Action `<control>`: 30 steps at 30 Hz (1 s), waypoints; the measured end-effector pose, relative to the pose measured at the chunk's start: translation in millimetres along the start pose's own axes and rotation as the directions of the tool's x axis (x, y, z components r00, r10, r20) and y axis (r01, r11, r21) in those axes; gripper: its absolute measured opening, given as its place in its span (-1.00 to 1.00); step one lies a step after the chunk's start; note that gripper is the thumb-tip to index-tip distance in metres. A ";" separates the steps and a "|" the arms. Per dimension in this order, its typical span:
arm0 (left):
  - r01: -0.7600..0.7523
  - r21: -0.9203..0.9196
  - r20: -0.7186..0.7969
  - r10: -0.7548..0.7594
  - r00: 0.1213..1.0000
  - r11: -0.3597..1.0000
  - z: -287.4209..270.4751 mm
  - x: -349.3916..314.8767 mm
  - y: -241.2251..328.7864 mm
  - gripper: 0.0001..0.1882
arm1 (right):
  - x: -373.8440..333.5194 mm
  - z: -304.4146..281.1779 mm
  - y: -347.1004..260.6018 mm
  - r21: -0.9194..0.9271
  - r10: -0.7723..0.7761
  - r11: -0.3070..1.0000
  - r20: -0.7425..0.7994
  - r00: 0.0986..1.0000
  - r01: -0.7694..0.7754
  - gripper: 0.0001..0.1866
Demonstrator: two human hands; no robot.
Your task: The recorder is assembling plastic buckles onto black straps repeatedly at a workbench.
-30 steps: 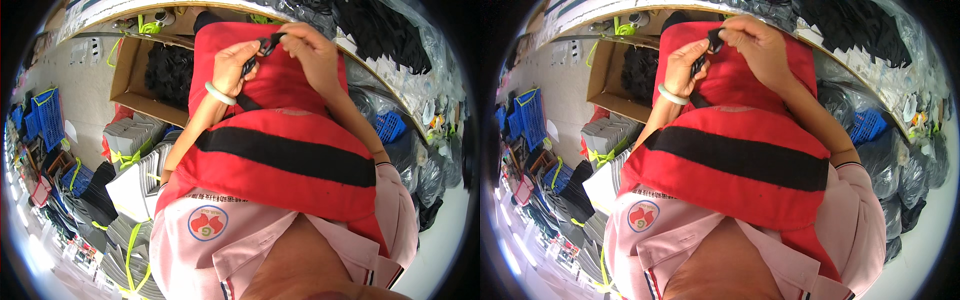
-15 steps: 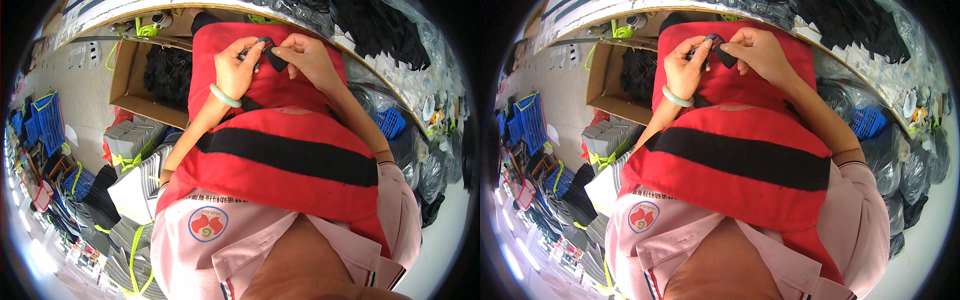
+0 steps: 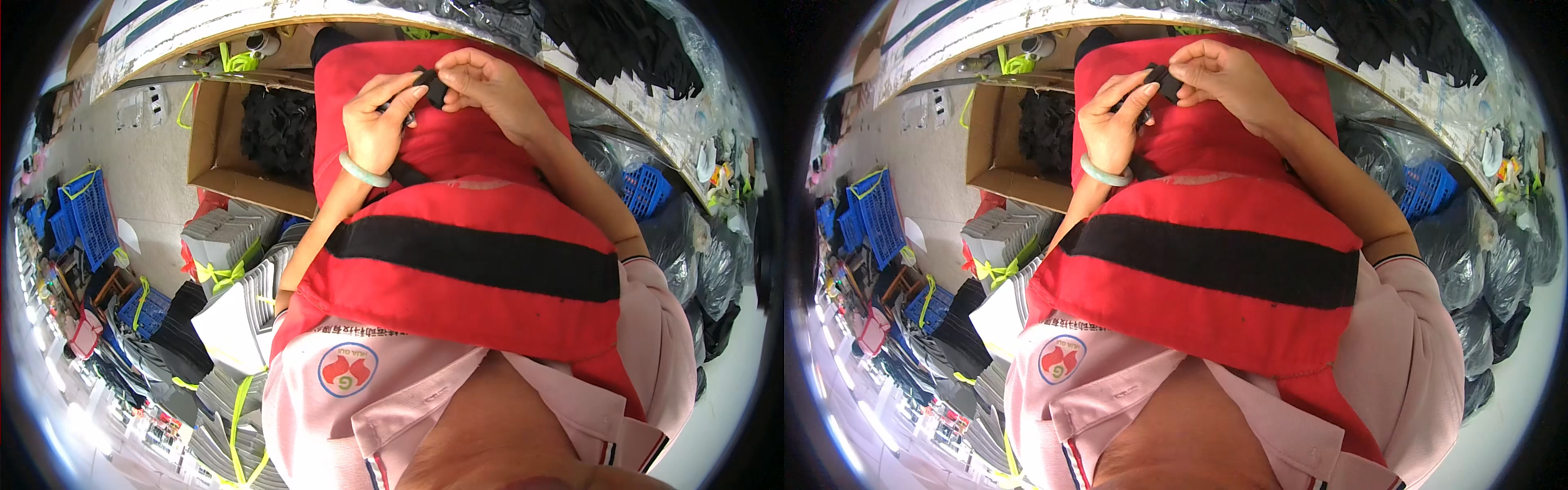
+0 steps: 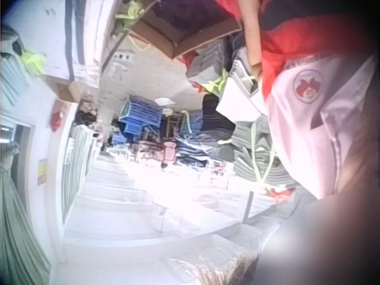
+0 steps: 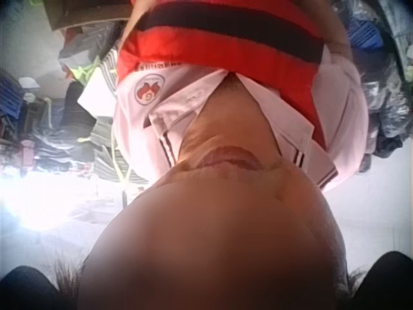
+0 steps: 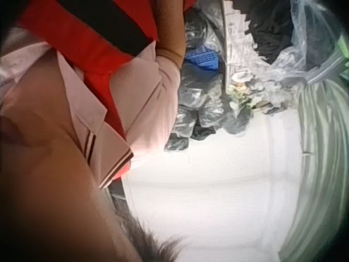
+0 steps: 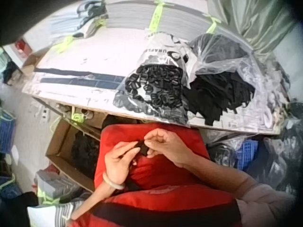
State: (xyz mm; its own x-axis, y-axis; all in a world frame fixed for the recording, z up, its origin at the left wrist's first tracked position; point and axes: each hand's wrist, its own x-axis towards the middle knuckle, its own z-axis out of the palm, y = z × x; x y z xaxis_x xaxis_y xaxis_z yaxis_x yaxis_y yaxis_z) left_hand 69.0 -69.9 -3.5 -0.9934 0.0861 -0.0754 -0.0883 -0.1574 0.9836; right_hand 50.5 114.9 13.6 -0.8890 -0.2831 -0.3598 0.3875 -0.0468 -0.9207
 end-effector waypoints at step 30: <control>0.206 0.600 -0.316 -0.007 0.949 0.773 -144.0 -51.6 68.5 -0.65 | 12.0 28.3 26.8 -0.220 -0.044 0.967 0.341 0.939 0.126 -0.74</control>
State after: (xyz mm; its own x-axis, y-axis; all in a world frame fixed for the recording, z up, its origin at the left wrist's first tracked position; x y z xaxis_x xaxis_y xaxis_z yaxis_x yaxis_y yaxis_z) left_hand 103.7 -226.8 44.1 -0.9648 -0.2283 -0.1304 -0.2291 0.4866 0.8430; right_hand 57.0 83.2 -11.1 -0.7686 -0.5906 -0.2456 0.2095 0.1303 -0.9691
